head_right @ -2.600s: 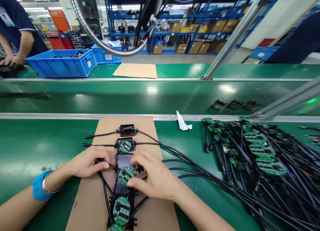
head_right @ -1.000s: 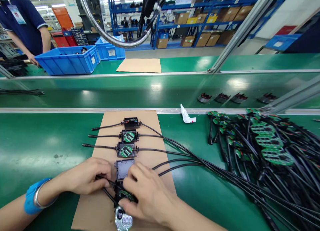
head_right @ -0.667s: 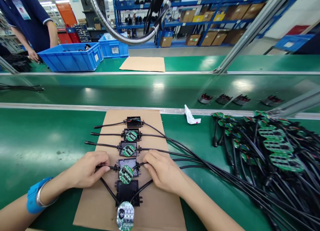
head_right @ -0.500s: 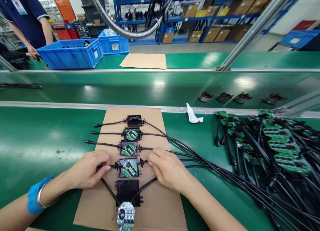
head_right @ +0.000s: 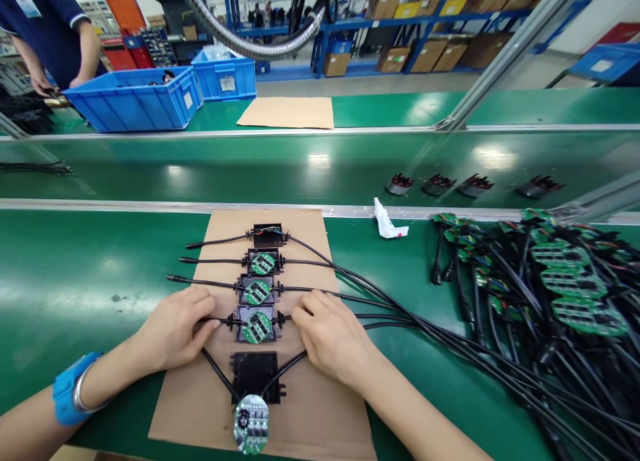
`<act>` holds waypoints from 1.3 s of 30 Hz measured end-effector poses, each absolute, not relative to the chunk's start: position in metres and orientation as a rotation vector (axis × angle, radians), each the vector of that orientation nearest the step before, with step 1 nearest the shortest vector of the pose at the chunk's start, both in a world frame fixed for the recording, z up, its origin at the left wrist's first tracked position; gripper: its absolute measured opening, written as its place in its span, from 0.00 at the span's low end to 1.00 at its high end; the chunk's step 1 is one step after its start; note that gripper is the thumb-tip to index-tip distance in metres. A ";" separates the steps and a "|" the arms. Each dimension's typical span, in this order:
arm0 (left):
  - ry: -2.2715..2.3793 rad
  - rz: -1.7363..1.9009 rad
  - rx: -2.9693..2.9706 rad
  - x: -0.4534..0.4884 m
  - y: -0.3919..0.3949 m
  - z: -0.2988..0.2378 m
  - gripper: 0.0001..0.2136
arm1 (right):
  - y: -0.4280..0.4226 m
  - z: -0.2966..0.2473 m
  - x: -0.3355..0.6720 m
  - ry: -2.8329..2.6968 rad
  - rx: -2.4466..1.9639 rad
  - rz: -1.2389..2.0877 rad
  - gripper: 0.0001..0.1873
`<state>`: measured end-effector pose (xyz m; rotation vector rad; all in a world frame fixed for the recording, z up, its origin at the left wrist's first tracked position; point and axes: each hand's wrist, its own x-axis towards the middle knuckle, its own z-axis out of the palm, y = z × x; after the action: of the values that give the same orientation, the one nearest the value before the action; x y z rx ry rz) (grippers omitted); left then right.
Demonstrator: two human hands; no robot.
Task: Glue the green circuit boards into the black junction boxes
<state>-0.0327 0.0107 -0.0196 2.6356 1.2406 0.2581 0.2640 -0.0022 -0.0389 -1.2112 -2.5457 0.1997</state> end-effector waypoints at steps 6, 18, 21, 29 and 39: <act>0.709 0.150 2.534 -0.029 -0.009 -0.009 0.05 | -0.035 -0.015 0.255 -2.585 -1.092 0.672 0.07; 0.940 0.087 2.490 -0.040 -0.027 -0.007 0.05 | -0.050 -0.026 0.282 -2.692 -1.165 0.720 0.10; 1.017 0.097 2.503 -0.043 -0.028 -0.015 0.05 | -0.054 -0.023 0.278 -2.728 -1.146 0.744 0.09; 1.079 0.101 2.569 -0.048 -0.031 -0.023 0.07 | -0.058 -0.040 0.268 -2.716 -1.196 0.592 0.09; 1.095 0.150 2.450 -0.046 -0.027 -0.014 0.10 | -0.043 -0.031 0.275 -2.622 -1.210 0.604 0.06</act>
<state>-0.0457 -0.0275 -0.0138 2.4499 1.0954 0.1497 0.2753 -0.0435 -0.0309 -1.2096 -2.6225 0.6044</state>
